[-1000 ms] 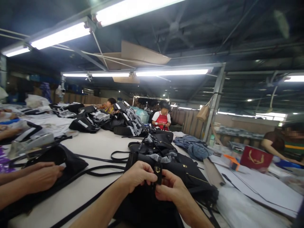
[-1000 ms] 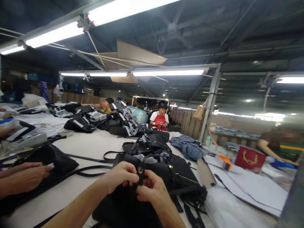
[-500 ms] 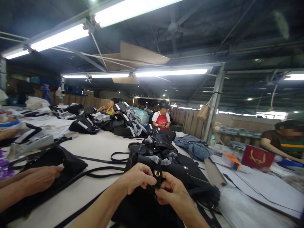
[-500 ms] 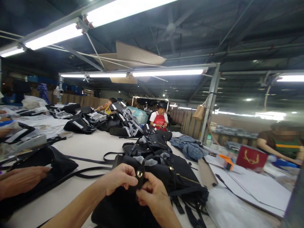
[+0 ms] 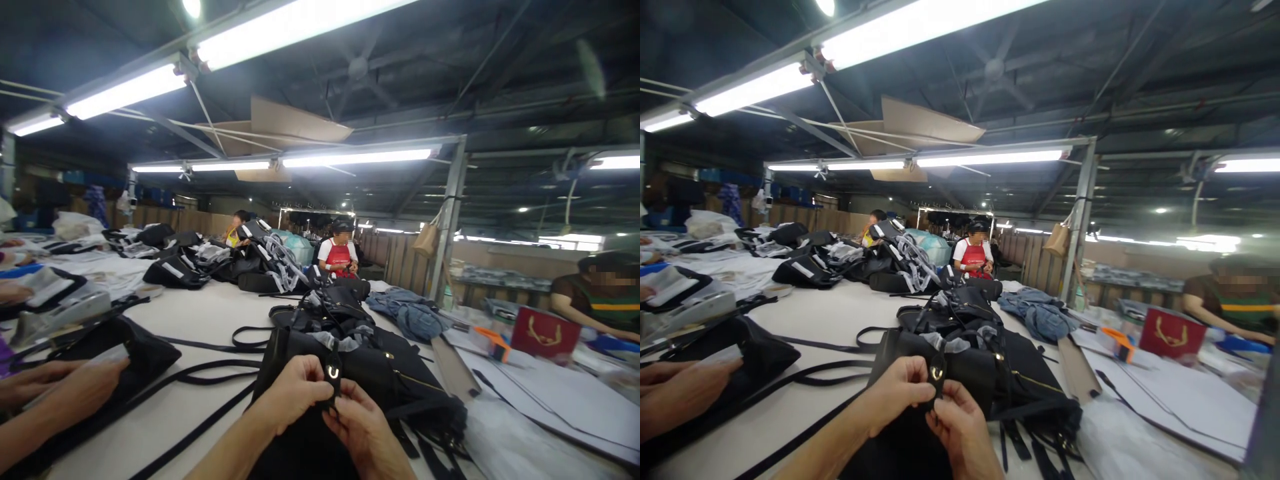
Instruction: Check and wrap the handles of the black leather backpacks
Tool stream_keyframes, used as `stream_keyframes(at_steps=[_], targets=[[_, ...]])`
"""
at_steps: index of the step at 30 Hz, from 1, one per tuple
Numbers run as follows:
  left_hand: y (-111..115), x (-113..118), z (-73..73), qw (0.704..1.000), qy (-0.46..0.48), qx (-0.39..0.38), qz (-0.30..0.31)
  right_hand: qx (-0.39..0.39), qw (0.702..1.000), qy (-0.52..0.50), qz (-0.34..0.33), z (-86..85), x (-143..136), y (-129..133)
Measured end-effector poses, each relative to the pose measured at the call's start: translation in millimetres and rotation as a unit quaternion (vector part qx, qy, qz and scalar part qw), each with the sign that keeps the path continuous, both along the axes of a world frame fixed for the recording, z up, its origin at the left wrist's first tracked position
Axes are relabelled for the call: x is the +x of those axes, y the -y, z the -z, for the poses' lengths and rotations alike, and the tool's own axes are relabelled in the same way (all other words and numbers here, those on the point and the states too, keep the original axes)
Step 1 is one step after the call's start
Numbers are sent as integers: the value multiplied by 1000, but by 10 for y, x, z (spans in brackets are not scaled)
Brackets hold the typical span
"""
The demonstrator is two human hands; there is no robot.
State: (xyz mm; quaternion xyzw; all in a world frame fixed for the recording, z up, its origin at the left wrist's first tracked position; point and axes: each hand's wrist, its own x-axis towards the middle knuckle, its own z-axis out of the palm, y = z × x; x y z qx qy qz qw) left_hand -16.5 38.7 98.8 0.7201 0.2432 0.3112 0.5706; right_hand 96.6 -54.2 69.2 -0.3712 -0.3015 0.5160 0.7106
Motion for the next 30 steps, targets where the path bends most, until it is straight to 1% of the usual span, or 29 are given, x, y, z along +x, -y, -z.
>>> stream_keyframes(at_steps=[1,3,5,7,9,10,13,14,15,19,21,23,25,26,27,28,29,30], targets=[[12,6,15,1000,2,23,-8,-2,1000,18,23,-1,2,1],[31,2,32,998,7,63,-14,-1,992,87,91,-6,0,-7],[48,-17,35,996,11,88,-8,9,973,172,157,-13,-9,-26],[71,-39,32,995,15,98,1,15,956,224,188,-18,-22,-51],[108,-54,27,995,19,102,2,7,957,232,171,-26,-37,-72],[132,-59,25,993,18,112,-12,2,960,232,156,-34,-44,-80],[205,-73,10,977,8,189,-102,0,961,243,132,-75,-63,-82],[223,-77,0,968,7,216,-126,4,959,249,132,-91,-66,-78],[235,-81,-10,963,12,232,-137,9,957,258,132,-104,-66,-71],[233,-56,-55,965,45,225,-126,12,946,298,128,-110,-38,-46],[221,-40,-84,959,42,247,-131,9,939,318,128,-96,-16,-43],[208,-76,-133,953,31,273,-129,8,936,327,130,-92,-1,-43],[177,-209,-196,948,-2,292,-125,9,937,323,131,-104,5,-40],[150,-314,-228,942,-37,304,-135,11,939,317,129,-114,4,-37],[114,-438,-254,931,-79,321,-159,13,942,311,124,-126,2,-33],[72,-571,-272,910,-125,342,-197,15,945,305,117,-137,-1,-29],[32,-699,-282,882,-159,365,-251,17,948,299,109,-148,-5,-24],[-1,-813,-283,854,-172,386,-302,17,950,294,103,-156,-9,-20]])
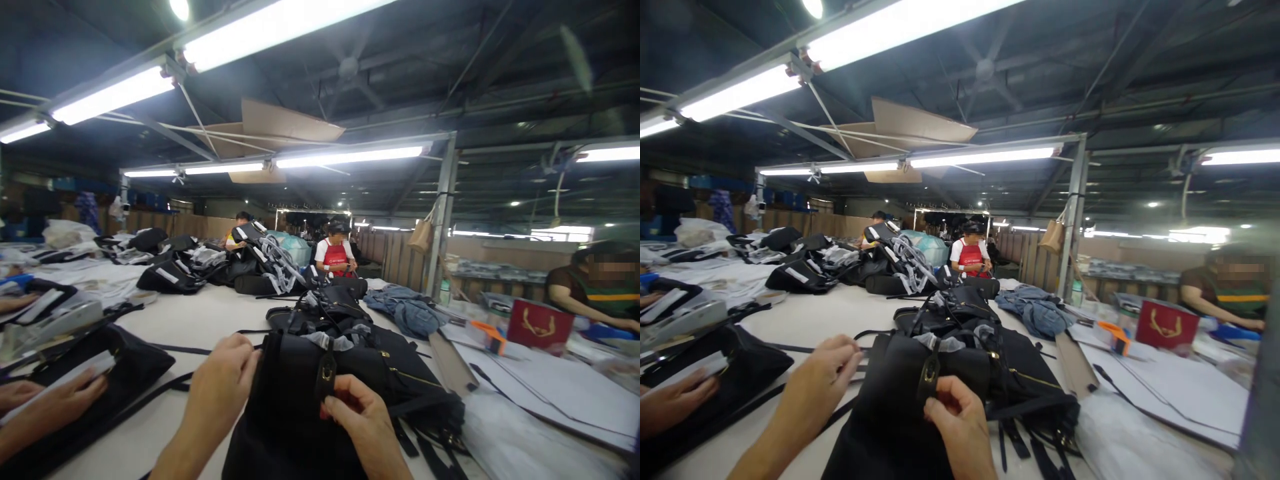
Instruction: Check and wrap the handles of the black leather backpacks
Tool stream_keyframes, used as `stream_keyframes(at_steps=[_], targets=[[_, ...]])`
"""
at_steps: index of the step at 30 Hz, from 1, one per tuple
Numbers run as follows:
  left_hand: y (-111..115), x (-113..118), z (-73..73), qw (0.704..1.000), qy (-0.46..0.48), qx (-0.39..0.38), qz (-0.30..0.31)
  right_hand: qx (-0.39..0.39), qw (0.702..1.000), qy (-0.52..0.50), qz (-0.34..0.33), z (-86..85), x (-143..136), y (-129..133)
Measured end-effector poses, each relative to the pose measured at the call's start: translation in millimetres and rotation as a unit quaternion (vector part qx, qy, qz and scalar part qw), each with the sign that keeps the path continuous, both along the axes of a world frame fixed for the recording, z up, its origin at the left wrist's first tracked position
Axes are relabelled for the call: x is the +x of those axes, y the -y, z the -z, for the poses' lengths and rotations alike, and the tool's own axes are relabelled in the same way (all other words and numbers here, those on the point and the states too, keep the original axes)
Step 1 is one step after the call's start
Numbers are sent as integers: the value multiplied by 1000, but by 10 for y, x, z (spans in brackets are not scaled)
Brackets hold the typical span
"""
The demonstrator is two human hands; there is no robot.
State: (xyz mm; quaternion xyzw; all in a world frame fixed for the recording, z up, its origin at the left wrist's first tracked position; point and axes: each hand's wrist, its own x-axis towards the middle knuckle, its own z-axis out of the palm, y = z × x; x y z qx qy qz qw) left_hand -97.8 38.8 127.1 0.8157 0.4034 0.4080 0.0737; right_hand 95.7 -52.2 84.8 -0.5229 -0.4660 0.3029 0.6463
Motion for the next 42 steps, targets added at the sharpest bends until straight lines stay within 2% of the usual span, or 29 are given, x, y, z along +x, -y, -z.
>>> stream_keyframes(at_steps=[1,3,6,9,12,14,16,19,21,23,25,27,30,32,33,34,38,40,42], targets=[[-19,-88,5,999,5,33,-37,-2,1000,-5,-4,-6,-4,3],[-2,-172,19,996,5,80,-44,-7,1000,-11,-5,-15,-8,7],[102,-114,12,992,-90,82,-28,-11,1000,-12,-6,-29,0,11],[133,-53,-11,981,-145,106,-72,-8,1000,-8,-20,-49,21,18],[53,-132,-9,971,-111,179,-109,-9,1000,-4,-28,-73,39,23],[0,-224,-1,972,-106,177,-116,-17,999,-2,-28,-85,46,24],[-14,-292,6,979,-93,148,-101,-25,999,-2,-30,-94,54,26],[62,-282,31,989,-10,138,-43,-33,999,2,-32,-94,65,35],[171,-194,75,995,43,85,32,-37,999,-1,-38,-86,68,41],[292,-45,157,989,55,-65,121,-38,998,-12,-49,-74,66,41],[384,151,279,950,66,-237,192,-34,997,-25,-61,-62,59,39],[423,366,415,904,113,-343,231,-29,996,-39,-72,-53,50,40],[411,630,555,844,210,-421,255,-27,993,-70,-93,-49,43,61],[398,715,579,816,251,-455,254,-27,991,-80,-101,-48,44,82],[396,730,576,819,261,-449,246,-27,991,-78,-103,-47,46,91],[400,731,566,837,264,-420,232,-27,992,-74,-102,-45,45,96],[447,691,517,944,212,-206,145,-32,993,-74,-81,-19,5,74],[463,689,496,970,176,-129,105,-20,994,-91,-59,-1,-33,46],[454,702,481,977,167,-102,86,-9,993,-111,-34,23,-63,24]])
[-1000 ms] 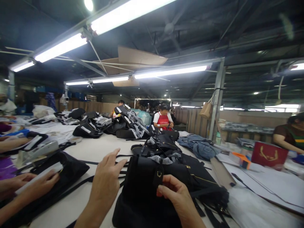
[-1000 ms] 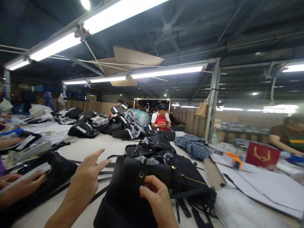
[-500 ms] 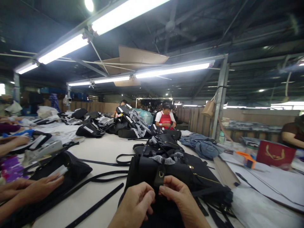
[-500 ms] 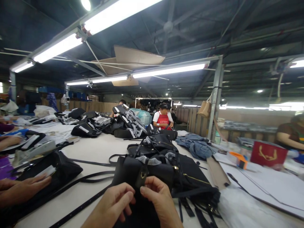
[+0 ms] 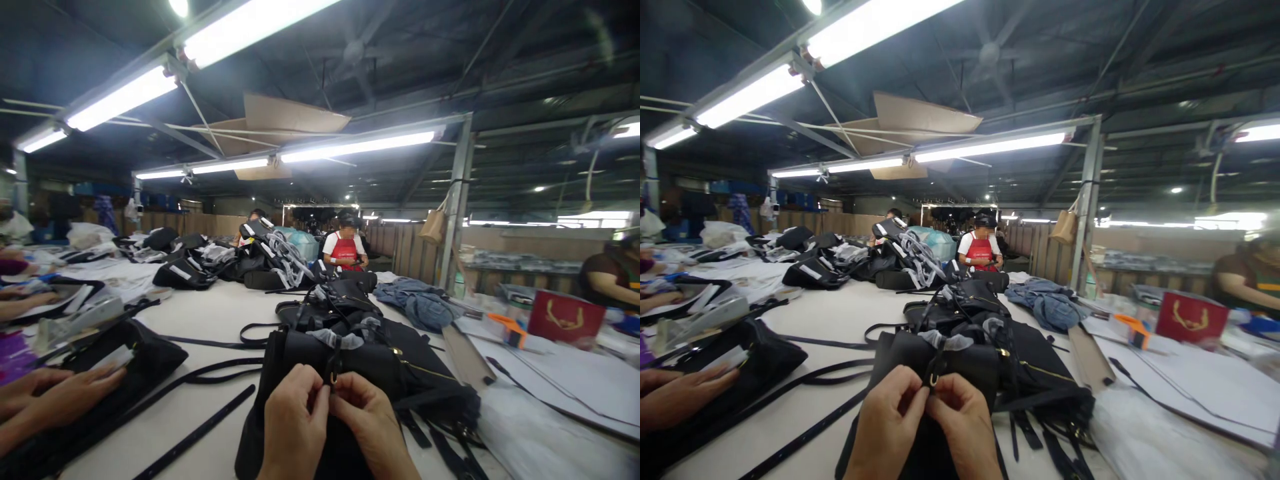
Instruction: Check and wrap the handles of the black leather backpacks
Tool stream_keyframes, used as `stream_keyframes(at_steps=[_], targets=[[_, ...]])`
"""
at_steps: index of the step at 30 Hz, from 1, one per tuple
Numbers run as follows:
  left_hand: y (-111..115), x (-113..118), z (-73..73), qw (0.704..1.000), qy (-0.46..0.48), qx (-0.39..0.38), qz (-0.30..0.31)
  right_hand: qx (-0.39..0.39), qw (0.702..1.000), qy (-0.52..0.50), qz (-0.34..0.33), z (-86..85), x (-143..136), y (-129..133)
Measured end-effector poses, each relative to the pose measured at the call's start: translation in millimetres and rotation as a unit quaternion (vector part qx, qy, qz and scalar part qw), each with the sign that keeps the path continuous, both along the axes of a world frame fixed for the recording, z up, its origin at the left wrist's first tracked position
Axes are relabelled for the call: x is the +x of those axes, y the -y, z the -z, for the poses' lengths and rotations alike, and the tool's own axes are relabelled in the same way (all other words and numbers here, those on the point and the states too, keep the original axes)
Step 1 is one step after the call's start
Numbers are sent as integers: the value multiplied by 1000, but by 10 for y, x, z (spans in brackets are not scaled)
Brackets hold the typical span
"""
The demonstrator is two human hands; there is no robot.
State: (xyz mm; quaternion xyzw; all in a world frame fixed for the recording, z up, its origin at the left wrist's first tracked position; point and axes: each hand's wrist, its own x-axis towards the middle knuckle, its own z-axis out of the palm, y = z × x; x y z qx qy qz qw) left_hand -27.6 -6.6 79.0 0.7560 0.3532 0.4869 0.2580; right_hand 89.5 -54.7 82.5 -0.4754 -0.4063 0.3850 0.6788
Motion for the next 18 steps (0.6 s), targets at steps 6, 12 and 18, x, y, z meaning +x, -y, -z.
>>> stream_keyframes(at_steps=[6,12,18], targets=[[-98,38,8,972,111,-186,89,2,999,-22,35,76,15,-6],[-36,95,50,980,142,-130,52,3,1000,-22,6,70,12,-24],[-63,123,148,980,155,-108,70,12,999,-33,5,149,22,-37]])
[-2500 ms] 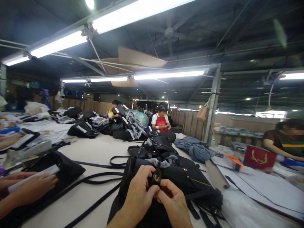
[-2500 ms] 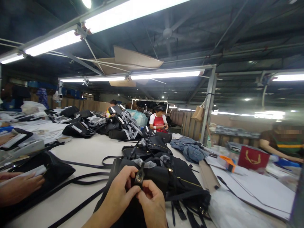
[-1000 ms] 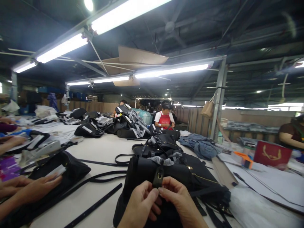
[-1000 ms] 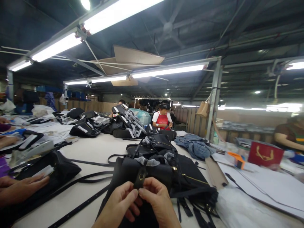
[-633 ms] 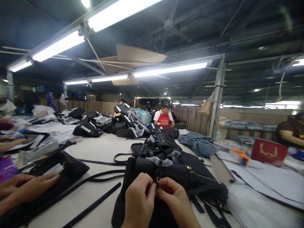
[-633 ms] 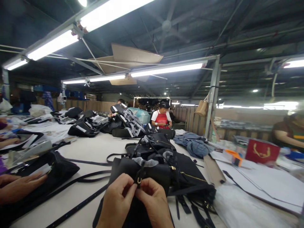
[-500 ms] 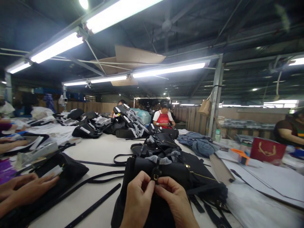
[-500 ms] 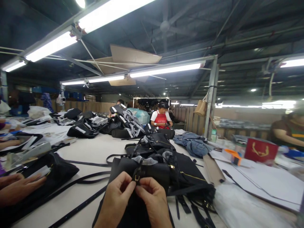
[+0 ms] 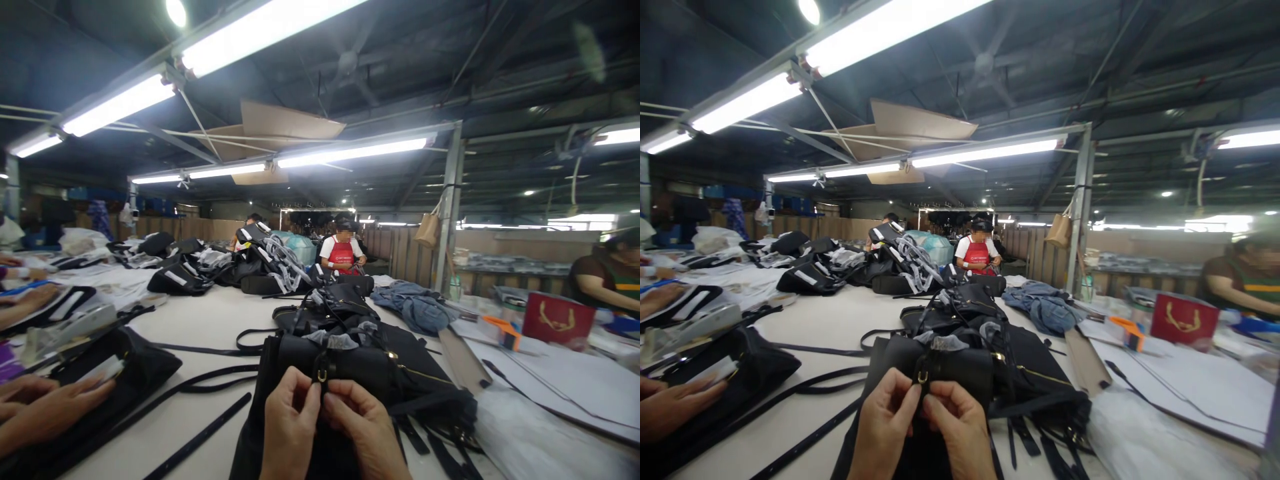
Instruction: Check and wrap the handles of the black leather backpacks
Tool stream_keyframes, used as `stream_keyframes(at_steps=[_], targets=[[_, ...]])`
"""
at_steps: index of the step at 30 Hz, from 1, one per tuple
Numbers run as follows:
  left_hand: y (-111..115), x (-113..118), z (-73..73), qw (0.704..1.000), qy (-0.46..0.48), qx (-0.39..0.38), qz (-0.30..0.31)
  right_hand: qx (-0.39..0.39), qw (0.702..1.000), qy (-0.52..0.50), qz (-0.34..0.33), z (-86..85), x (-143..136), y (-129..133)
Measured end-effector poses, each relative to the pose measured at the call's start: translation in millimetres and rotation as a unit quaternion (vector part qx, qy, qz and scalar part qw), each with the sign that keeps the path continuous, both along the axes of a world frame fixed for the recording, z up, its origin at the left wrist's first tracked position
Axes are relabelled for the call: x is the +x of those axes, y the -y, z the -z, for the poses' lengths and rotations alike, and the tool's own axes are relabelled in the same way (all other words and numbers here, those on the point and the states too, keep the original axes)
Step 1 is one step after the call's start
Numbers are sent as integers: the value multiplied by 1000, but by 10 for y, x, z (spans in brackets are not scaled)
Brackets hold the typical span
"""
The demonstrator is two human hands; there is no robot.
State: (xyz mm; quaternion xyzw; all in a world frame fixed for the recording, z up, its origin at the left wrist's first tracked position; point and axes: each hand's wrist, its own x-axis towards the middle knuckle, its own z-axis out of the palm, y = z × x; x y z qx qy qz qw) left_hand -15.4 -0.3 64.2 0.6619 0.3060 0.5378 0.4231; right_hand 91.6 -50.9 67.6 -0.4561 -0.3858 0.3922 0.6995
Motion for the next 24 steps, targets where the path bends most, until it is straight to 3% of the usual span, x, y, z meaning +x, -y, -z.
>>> stream_keyframes(at_steps=[3,7,10,14,17,20,24], targets=[[-33,-5,2,1000,-19,22,-2,-8,999,-47,-17,32,14,5],[-70,-13,-32,997,-18,-36,59,-11,997,-80,-21,47,36,-18],[-65,-6,28,996,-16,-41,74,-3,997,-77,-12,85,64,-66],[-30,0,212,995,13,96,29,19,996,-84,-30,144,112,-116],[-31,-39,264,971,-30,237,-20,24,997,-66,-34,156,139,-114],[-72,-111,169,921,-100,371,-64,30,998,-41,-23,125,161,-83],[-156,-198,-88,849,-170,482,-131,22,999,34,-7,-21,170,-11]])
